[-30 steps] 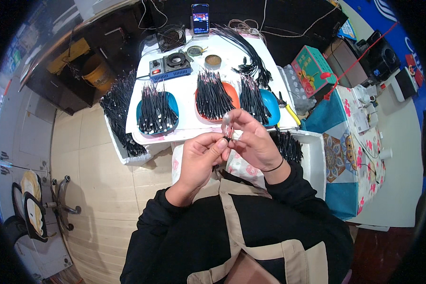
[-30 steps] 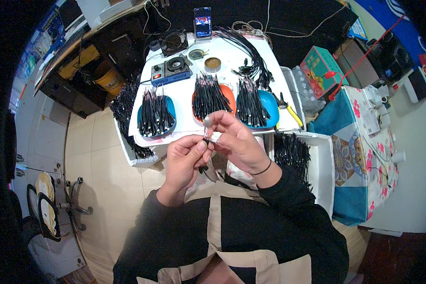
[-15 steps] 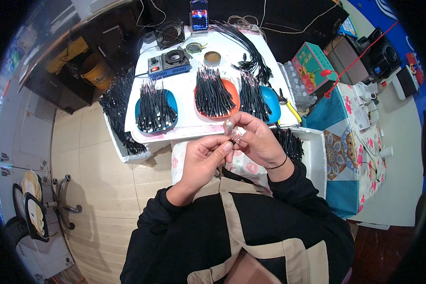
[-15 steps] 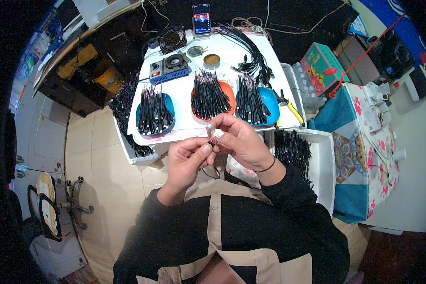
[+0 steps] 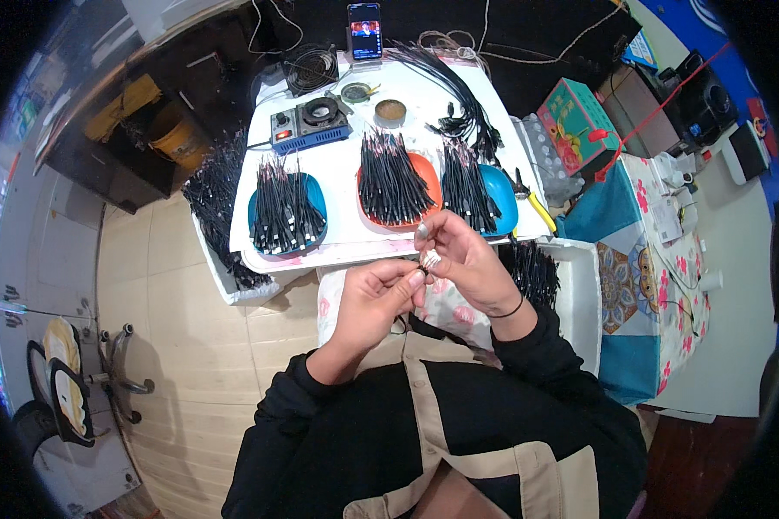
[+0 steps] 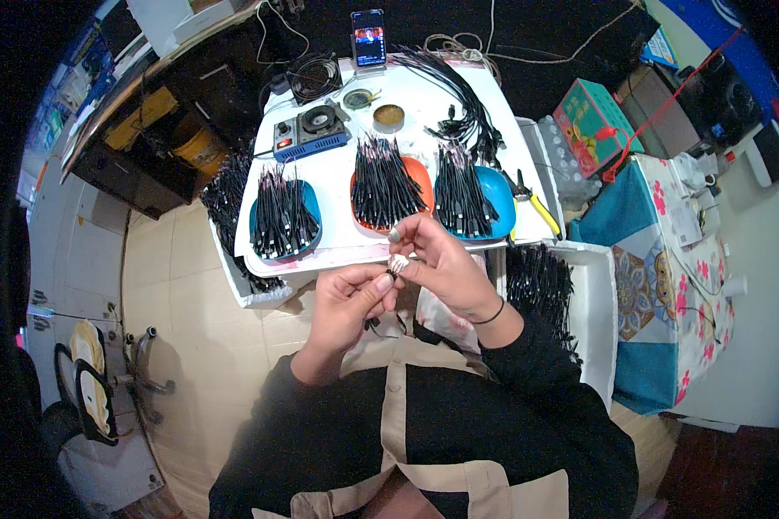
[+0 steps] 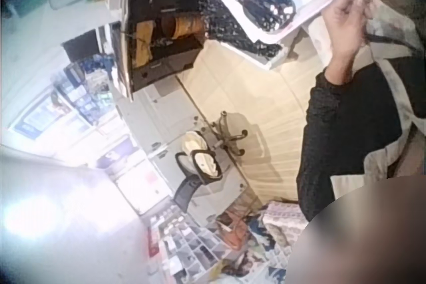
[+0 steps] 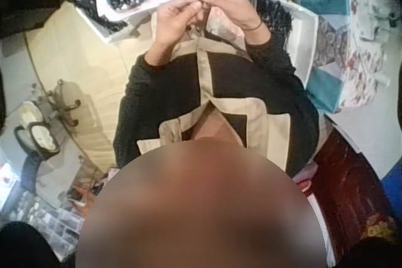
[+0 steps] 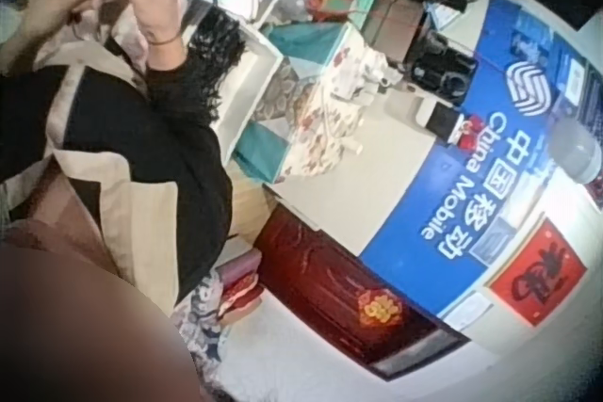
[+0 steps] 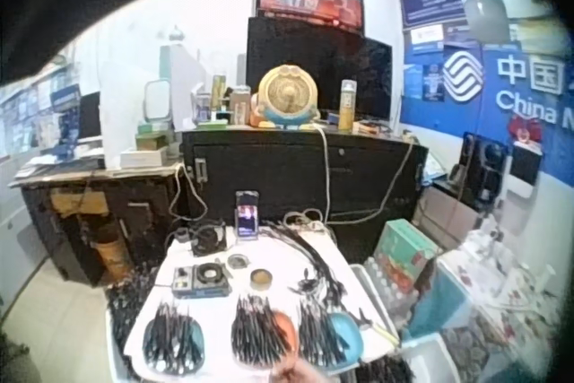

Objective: The person repeatedly picks up black wires, attaches small white connectors to their ends, and places the finished units into colored bowls on the table. The process is continuous and repetitive throughout the clip.

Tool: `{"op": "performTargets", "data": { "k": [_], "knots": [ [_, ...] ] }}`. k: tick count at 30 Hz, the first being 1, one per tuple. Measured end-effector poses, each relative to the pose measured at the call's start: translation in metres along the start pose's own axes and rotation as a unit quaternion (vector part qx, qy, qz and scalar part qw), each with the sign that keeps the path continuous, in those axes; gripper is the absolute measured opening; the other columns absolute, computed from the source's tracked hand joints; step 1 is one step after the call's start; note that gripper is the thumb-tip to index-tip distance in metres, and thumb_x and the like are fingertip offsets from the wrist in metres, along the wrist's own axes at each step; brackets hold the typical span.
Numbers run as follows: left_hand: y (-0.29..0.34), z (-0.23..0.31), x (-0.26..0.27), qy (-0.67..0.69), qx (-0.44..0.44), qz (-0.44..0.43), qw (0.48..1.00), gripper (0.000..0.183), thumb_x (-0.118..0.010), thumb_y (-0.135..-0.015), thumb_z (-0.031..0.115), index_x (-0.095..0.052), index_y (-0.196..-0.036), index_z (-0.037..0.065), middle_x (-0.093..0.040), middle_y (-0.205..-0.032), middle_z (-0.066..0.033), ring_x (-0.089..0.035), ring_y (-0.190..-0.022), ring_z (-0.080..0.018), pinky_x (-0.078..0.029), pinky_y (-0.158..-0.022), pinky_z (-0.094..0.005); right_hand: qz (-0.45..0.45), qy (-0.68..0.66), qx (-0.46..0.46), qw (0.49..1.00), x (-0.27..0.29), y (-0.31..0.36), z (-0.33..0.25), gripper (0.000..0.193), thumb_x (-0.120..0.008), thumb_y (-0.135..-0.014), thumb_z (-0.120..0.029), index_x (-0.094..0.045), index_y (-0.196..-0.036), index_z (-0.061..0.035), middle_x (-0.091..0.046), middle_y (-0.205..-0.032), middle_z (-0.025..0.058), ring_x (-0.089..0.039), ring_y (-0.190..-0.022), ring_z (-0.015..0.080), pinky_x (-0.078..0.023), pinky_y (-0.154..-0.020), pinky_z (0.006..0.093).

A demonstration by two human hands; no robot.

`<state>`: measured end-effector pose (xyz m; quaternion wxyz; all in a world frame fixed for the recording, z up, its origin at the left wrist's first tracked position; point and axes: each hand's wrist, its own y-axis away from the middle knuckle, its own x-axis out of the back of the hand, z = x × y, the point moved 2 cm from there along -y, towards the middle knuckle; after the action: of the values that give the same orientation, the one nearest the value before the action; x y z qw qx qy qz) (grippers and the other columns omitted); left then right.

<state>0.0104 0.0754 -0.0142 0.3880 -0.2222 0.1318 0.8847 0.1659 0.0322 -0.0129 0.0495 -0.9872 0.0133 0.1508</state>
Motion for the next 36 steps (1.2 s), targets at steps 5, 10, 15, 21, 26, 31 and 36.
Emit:
{"op": "performTargets", "data": {
  "k": [5,10,15,21,26,31,36],
  "knots": [
    [0.006,0.007,0.003,-0.031,-0.008,0.011,0.999,0.016,-0.057,-0.093,0.007,-0.066,-0.097,-0.006,-0.06,-0.069,-0.0034,-0.044,-0.054,-0.0034,-0.031,-0.048,-0.0168,0.02,0.043,-0.009,0.999,0.005,0.007,-0.016,0.022,-0.049,-0.099,-0.03,-0.048,-0.101,-0.0074,-0.047,-0.075,-0.0022,-0.041,-0.065,0.0046,-0.033,-0.057,0.0175],
    [0.012,0.01,0.0,-0.062,-0.003,-0.015,0.998,0.017,-0.057,-0.094,0.01,-0.065,-0.097,-0.005,-0.061,-0.072,-0.0017,-0.049,-0.061,-0.003,-0.036,-0.053,-0.016,-0.025,0.358,0.112,0.927,-0.008,0.012,-0.034,0.025,-0.051,-0.097,-0.022,-0.051,-0.084,-0.0009,-0.048,-0.063,0.0111,-0.05,-0.053,0.0223,-0.037,-0.05,0.0305],
    [0.019,0.009,-0.003,-0.075,-0.01,-0.013,0.997,0.017,-0.058,-0.094,0.01,-0.065,-0.099,-0.004,-0.061,-0.071,-0.0019,-0.049,-0.061,-0.0029,-0.035,-0.051,-0.0159,-0.013,0.415,0.153,0.897,-0.02,0.018,-0.032,0.019,-0.055,-0.091,-0.015,-0.053,-0.081,0.0003,-0.051,-0.064,0.0128,-0.051,-0.054,0.0232,-0.039,-0.051,0.0314],
    [0.022,0.012,0.003,-0.015,0.029,-0.027,0.999,0.015,-0.059,-0.092,0.007,-0.066,-0.098,-0.005,-0.061,-0.07,-0.0033,-0.046,-0.055,-0.0027,-0.031,-0.048,-0.0162,0.167,0.244,0.081,0.952,-0.001,0.026,-0.032,0.02,-0.052,-0.096,-0.016,-0.055,-0.084,-0.0004,-0.054,-0.067,0.0076,-0.053,-0.061,0.0129,-0.04,-0.056,0.0252],
    [0.022,0.013,0.003,-0.001,0.07,-0.035,0.997,0.015,-0.06,-0.091,0.006,-0.067,-0.094,-0.006,-0.06,-0.067,-0.0052,-0.042,-0.05,-0.0029,-0.027,-0.045,-0.0168,-0.052,0.487,0.21,0.846,-0.001,0.034,-0.052,0.029,-0.067,-0.081,-0.01,-0.061,-0.108,-0.0035,-0.058,-0.099,0.0105,-0.059,-0.089,0.0265,-0.048,-0.077,0.0344],
    [0.016,0.016,0.001,0.021,0.096,-0.067,0.993,0.015,-0.06,-0.091,0.008,-0.067,-0.094,-0.005,-0.062,-0.07,-0.0051,-0.047,-0.053,-0.0031,-0.031,-0.046,-0.0157,-0.09,0.501,0.297,0.808,-0.005,0.029,-0.058,0.033,-0.073,-0.07,-0.001,-0.063,-0.101,-0.0049,-0.059,-0.098,0.0089,-0.059,-0.091,0.0261,-0.048,-0.078,0.0359],
    [0.01,0.017,0.0,0.023,0.112,-0.076,0.991,0.016,-0.06,-0.092,0.009,-0.067,-0.094,-0.005,-0.065,-0.075,-0.0066,-0.054,-0.059,-0.0049,-0.038,-0.05,-0.016,-0.08,0.499,0.322,0.8,-0.006,0.022,-0.058,0.027,-0.072,-0.069,0.001,-0.061,-0.093,-0.0035,-0.059,-0.09,0.0095,-0.058,-0.086,0.0264,-0.048,-0.075,0.036]
  ]
}}
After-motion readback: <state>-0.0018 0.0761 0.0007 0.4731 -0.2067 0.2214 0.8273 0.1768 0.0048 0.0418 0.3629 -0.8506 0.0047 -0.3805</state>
